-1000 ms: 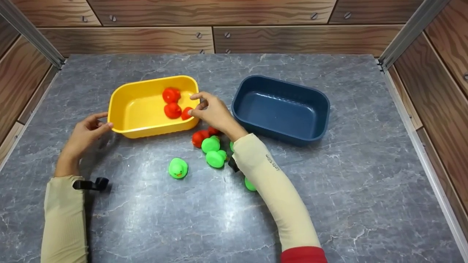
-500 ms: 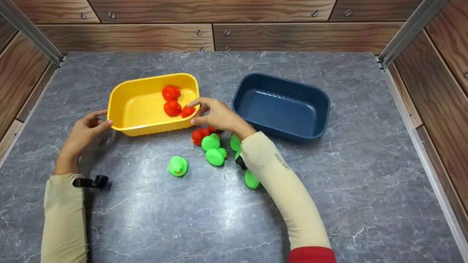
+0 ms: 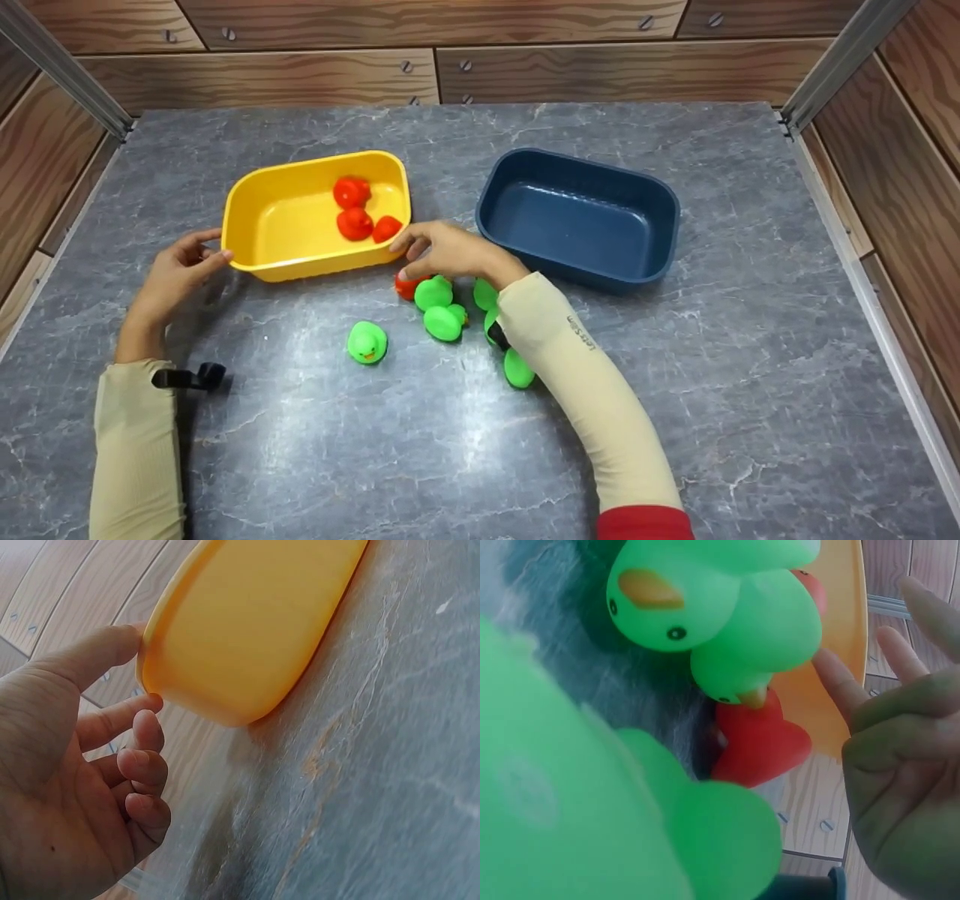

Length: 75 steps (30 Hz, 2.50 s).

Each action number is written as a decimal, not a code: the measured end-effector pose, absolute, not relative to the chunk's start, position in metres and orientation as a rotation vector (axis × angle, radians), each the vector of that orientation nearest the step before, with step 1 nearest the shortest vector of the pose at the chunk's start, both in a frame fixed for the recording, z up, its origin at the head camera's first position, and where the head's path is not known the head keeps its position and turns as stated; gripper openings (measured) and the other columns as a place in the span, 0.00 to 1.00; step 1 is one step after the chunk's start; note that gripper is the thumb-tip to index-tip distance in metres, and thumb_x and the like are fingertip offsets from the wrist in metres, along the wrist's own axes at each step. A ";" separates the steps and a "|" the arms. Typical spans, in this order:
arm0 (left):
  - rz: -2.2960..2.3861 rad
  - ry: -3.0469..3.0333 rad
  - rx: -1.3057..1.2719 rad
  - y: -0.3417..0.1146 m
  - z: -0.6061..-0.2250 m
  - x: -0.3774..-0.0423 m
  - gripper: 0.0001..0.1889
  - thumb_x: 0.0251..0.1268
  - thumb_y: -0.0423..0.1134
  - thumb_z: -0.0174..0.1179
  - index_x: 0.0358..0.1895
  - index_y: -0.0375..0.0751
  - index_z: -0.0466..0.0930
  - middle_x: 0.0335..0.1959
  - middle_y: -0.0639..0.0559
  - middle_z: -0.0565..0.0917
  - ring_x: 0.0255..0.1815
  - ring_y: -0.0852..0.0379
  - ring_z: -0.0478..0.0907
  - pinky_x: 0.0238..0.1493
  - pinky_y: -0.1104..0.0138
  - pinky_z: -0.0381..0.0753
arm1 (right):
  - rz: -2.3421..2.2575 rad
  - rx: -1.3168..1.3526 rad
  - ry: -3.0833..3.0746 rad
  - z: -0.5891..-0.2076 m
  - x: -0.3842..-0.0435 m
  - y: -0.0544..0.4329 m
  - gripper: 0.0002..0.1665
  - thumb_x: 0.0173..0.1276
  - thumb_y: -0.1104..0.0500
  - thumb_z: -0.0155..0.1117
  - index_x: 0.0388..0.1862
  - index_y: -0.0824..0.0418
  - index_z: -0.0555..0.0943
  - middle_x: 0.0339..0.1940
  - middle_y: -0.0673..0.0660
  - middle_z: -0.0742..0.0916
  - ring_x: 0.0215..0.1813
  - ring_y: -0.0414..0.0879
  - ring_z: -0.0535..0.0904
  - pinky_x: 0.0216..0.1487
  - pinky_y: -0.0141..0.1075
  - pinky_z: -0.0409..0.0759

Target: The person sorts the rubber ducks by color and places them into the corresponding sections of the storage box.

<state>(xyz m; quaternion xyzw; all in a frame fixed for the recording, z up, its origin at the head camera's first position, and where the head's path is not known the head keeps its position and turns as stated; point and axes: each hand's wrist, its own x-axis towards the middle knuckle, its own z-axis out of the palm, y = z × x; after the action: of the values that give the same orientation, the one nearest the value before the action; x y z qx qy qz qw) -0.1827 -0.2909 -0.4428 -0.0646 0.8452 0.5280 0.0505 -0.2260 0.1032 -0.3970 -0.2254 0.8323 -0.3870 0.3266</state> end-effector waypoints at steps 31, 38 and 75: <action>1.615 2.589 -0.174 -0.292 -0.443 -0.184 0.30 0.65 0.47 0.62 0.68 0.39 0.68 0.33 0.55 0.71 0.25 0.65 0.66 0.25 0.73 0.68 | -0.644 -0.729 2.302 -0.403 -0.226 0.083 0.22 0.64 0.60 0.66 0.58 0.56 0.79 0.55 0.58 0.83 0.52 0.52 0.74 0.56 0.43 0.72; 1.612 2.599 -0.163 -0.291 -0.444 -0.184 0.30 0.65 0.47 0.62 0.67 0.38 0.68 0.32 0.56 0.71 0.25 0.66 0.66 0.24 0.74 0.68 | -0.603 -0.739 2.321 -0.402 -0.225 0.081 0.20 0.64 0.61 0.66 0.56 0.56 0.80 0.52 0.57 0.84 0.49 0.52 0.74 0.54 0.41 0.72; 1.612 2.554 -0.184 -0.294 -0.446 -0.185 0.31 0.66 0.45 0.61 0.69 0.38 0.66 0.32 0.55 0.71 0.26 0.65 0.66 0.24 0.73 0.68 | -1.060 -0.703 2.263 -0.382 -0.214 0.090 0.21 0.65 0.55 0.67 0.56 0.53 0.79 0.56 0.55 0.81 0.23 0.45 0.67 0.28 0.31 0.70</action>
<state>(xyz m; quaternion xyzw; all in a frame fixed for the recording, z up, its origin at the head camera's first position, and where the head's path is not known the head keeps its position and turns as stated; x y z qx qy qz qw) -0.1855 -0.2942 -0.4459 -0.0606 0.8426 0.5320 0.0579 -0.2138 0.0901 -0.3818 -0.2610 0.8394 -0.3931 0.2696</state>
